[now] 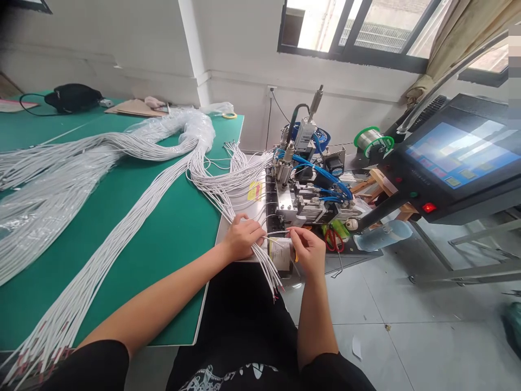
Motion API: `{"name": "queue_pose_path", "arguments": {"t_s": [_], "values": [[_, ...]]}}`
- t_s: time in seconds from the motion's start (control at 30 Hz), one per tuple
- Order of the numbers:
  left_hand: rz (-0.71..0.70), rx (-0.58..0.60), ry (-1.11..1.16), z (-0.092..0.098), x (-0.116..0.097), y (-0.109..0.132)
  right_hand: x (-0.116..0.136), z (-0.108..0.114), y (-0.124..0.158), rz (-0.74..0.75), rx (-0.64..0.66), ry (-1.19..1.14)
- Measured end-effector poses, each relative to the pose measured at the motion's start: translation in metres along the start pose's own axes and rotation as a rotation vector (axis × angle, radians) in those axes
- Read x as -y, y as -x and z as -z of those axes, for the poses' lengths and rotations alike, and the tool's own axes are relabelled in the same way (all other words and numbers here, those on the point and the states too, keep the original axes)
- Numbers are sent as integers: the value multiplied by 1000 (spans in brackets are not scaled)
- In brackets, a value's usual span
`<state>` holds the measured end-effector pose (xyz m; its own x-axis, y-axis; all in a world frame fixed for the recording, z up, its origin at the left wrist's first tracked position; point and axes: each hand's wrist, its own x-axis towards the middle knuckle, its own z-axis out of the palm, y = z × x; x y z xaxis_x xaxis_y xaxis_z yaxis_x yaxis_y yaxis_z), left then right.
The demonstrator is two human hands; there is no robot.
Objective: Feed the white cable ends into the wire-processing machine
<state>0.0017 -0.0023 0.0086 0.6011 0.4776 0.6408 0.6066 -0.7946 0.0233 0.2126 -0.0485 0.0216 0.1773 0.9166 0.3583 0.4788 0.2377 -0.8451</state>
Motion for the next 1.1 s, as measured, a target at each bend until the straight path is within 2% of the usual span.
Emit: {"name": "queue_pose_path", "arguments": {"t_s": [0.07, 0.2, 0.3, 0.4, 0.67, 0.83, 0.93, 1.1], "values": [[14, 10, -21, -1, 0, 0, -4, 3, -3, -18, 12, 92], [34, 3, -61, -2, 1, 1, -10, 6, -10, 115, 46, 418], [41, -5, -71, -4, 1, 2, -17, 6, -14, 166, 104, 471], [51, 6, -82, -5, 2, 3, -27, 4, -18, 149, 139, 402], [28, 76, -74, -6, 2, 3, -48, -9, -27, -52, 223, 24], [67, 123, -61, -5, 1, 3, -55, -21, -25, -305, 241, -289], [86, 114, -47, -4, 1, 3, -57, -24, -22, -423, 221, -387], [90, 90, -36, -5, 2, 3, -61, -18, -14, -353, 114, -316]]}}
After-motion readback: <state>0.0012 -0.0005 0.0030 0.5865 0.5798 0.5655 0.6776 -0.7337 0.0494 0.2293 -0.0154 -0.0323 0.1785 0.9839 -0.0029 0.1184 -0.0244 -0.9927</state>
